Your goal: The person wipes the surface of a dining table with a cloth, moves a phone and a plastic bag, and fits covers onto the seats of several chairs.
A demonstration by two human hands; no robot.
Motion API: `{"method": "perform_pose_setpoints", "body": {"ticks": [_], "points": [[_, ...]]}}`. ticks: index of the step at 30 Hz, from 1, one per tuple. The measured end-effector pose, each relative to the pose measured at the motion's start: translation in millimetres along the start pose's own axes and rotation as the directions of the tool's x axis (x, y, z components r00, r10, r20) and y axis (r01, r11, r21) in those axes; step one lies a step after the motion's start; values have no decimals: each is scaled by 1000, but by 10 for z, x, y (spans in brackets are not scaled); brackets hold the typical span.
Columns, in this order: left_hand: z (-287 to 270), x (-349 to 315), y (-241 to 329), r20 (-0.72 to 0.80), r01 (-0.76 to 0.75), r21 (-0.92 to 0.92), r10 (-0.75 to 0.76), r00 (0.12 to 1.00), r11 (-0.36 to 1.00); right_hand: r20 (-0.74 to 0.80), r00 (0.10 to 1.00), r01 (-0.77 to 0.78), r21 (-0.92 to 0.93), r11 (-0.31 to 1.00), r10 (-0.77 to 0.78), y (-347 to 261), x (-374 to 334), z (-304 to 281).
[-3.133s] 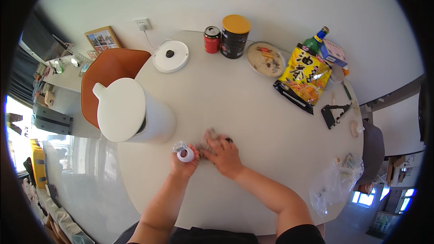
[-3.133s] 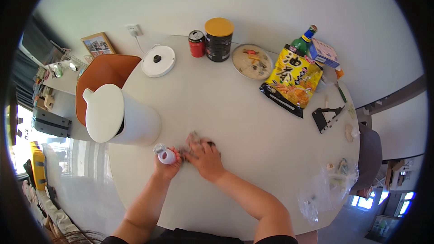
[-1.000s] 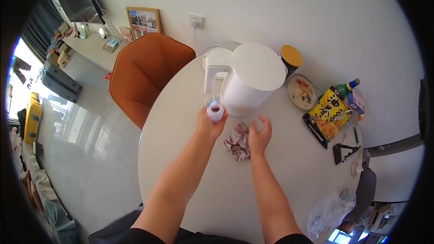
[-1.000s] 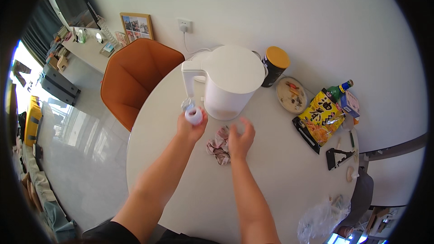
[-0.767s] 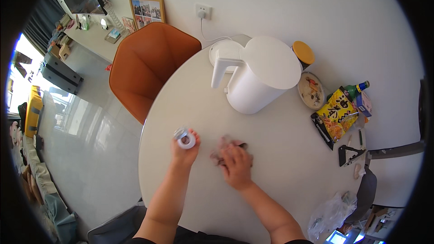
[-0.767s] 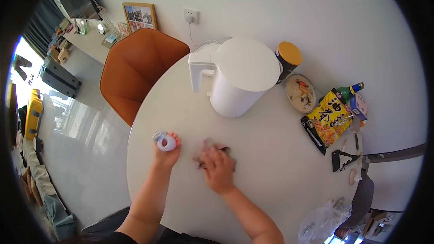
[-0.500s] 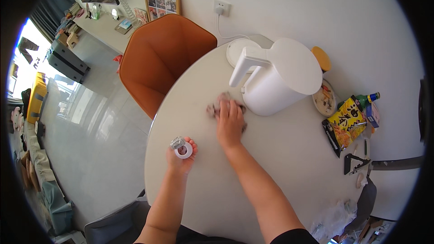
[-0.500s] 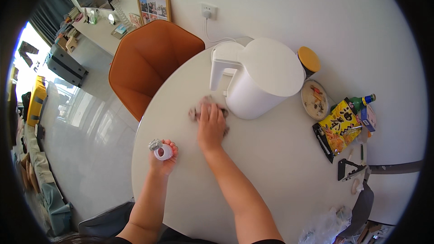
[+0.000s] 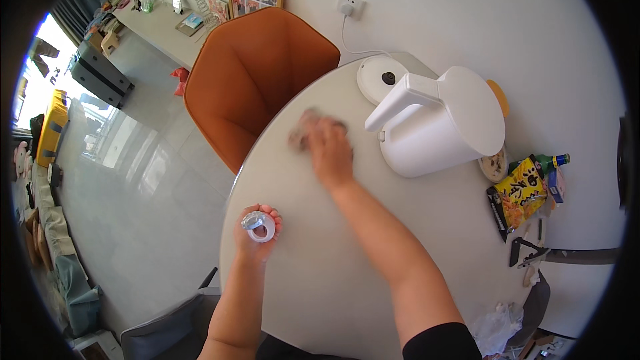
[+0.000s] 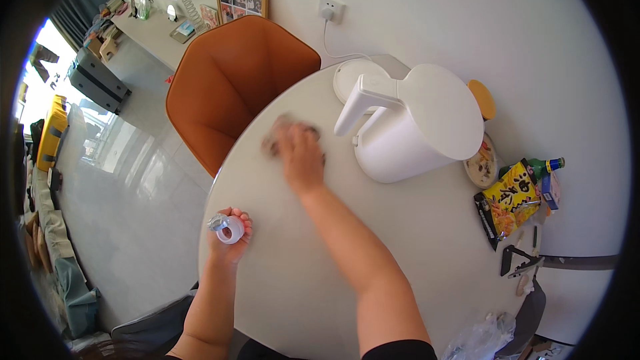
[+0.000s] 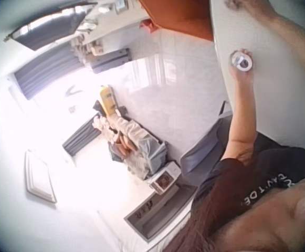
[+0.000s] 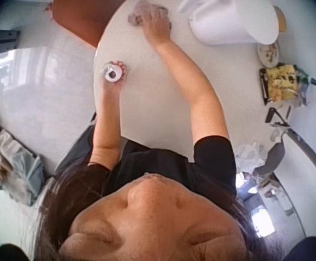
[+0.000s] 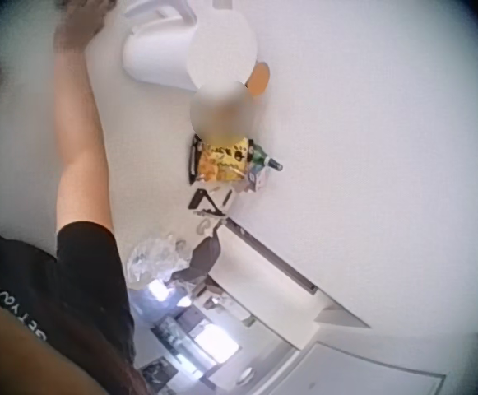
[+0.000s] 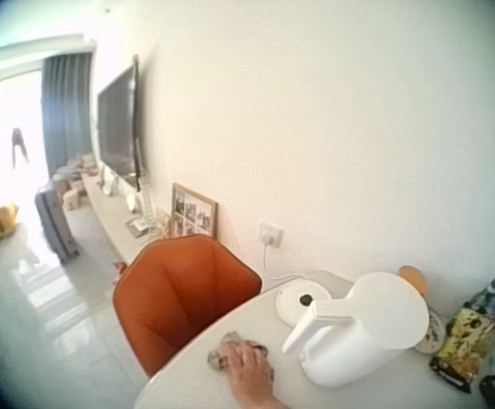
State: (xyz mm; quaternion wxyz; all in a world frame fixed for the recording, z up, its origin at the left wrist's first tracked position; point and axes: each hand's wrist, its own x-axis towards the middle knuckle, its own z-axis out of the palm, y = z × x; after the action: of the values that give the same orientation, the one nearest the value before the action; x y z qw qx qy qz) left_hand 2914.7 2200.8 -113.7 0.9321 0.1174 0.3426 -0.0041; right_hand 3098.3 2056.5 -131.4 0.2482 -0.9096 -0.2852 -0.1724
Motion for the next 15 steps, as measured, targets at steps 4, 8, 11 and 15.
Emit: {"method": "perform_pose_setpoints", "body": {"ticks": [4,8,11,15], "points": [[74,-5,8,12,18,34,-19,1000,999,-283,935,-273,-189,943,214,397,645,316],[124,11,-44,-3,9,36,-9,1000,999,-31,995,-94,-129,987,91,387,674,339],[56,24,12,19,12,2,-12,1000,1000,54,975,199,229,953,-217,-181,162,136],[-42,27,35,46,-13,10,13,999,1000,72,981,161,219,962,-180,-184,-521,-338]]}}
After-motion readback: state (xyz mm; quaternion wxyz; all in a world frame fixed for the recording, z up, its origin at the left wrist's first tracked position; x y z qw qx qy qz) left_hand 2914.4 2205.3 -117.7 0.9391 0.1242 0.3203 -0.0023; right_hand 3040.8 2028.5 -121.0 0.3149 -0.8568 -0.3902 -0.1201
